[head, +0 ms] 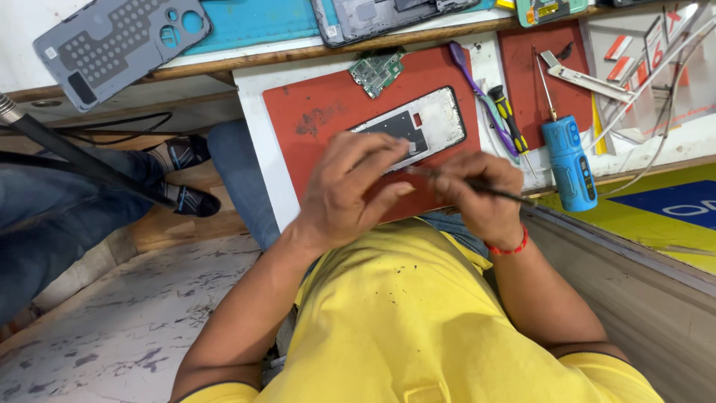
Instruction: The person works on a disassembled smartphone, using a screwdriver to remove screws from the back cover and a small pick to pry and separate components. They then wipe the interior surfaces with a white cloth.
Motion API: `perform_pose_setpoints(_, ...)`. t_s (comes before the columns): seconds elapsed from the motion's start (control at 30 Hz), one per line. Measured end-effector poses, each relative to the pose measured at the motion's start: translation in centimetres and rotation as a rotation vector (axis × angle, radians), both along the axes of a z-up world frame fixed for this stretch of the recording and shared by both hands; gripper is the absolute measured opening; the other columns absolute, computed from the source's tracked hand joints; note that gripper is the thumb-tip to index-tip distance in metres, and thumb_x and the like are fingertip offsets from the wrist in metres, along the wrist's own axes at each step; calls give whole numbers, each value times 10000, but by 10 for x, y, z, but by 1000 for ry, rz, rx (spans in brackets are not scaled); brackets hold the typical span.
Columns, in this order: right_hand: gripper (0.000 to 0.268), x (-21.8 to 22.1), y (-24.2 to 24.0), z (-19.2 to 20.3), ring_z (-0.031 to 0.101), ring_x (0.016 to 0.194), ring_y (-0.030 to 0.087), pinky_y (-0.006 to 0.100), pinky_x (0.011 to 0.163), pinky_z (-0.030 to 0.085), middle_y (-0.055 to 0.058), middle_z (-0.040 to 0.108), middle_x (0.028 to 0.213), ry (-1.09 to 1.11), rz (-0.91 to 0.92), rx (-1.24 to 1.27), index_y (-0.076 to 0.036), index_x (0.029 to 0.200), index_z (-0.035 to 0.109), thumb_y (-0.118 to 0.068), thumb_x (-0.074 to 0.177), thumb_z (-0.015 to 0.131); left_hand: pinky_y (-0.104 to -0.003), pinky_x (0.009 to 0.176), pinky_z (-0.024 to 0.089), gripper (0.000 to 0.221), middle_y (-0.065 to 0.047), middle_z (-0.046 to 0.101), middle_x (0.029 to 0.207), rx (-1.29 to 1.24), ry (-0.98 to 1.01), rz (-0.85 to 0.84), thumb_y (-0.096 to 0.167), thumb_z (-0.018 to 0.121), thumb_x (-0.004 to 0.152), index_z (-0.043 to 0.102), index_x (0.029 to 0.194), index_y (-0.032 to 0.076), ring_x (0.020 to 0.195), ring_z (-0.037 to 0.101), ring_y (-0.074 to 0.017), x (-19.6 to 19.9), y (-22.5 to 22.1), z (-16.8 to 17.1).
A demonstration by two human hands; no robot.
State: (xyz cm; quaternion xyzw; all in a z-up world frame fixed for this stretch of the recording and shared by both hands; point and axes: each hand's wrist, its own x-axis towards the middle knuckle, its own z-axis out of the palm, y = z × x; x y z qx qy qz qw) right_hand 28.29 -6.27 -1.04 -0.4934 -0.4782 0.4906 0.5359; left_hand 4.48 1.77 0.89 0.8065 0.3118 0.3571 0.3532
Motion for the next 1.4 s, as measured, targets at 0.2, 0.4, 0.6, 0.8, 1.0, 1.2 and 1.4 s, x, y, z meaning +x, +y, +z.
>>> perform_pose_setpoints(0.2, 93, 17, -16, 1, 672, 762, 157, 258, 645, 553, 186, 698, 983, 141, 36, 5, 30, 1017, 601, 67, 968, 671, -304, 721, 533, 205, -16, 701, 881, -223, -73, -104, 297, 805, 973, 748, 973, 101, 825, 670, -154, 17, 6, -2)
perform_pose_setpoints(0.4, 73, 40, -14, -9, 669, 801, 149, 258, 735, 558, 180, 688, 1020, -238, -314, 141, 40, 1115, 570, 20, 1129, 639, -446, 832, 458, 597, -91, 622, 1161, 176, 468, 159, 327, 886, 743, 676, 1221, 38, 1050, 567, -295, 29, 25, 16)
perform_pose_setpoints(0.6, 102, 41, -12, -15, 704, 860, 163, 254, 742, 573, 174, 690, 1064, -421, -340, 241, 35, 1148, 588, -12, 1092, 659, -463, 847, 473, 554, -102, 597, 1134, 76, 579, 111, 277, 873, 720, 690, 1187, 42, 1045, 566, -311, 47, 34, 29)
perform_pose_setpoints(0.8, 89, 40, -8, -8, 705, 880, 193, 263, 782, 563, 166, 716, 1035, -544, -274, 351, 25, 1164, 642, -32, 1103, 673, -397, 742, 530, 161, -81, 675, 990, -275, 256, 78, 169, 785, 954, 698, 1027, 55, 859, 676, -262, 37, 33, 25)
perform_pose_setpoints(1.0, 158, 41, -8, -5, 692, 893, 185, 250, 787, 557, 169, 706, 1081, -463, -272, 336, 34, 1171, 635, -84, 1086, 697, -282, 791, 568, 127, -103, 720, 987, -804, -446, 234, 96, 713, 1053, 633, 1113, 17, 876, 665, -129, 27, 10, 6)
perform_pose_setpoints(1.2, 183, 39, -5, -10, 690, 917, 193, 255, 807, 550, 168, 716, 1083, -498, -247, 371, 35, 1161, 648, -120, 1095, 719, -300, 849, 632, 287, -70, 728, 1099, -1055, -802, 439, 93, 714, 949, 582, 1200, 49, 970, 727, -124, 42, -42, -3)
perform_pose_setpoints(1.4, 230, 35, -6, 0, 681, 907, 218, 277, 781, 540, 168, 711, 1058, -613, -199, 400, 26, 1130, 669, -135, 1018, 788, -303, 817, 613, 250, -48, 711, 1092, -1252, -960, 478, 114, 716, 967, 600, 1176, 44, 973, 698, -122, 65, -64, -15)
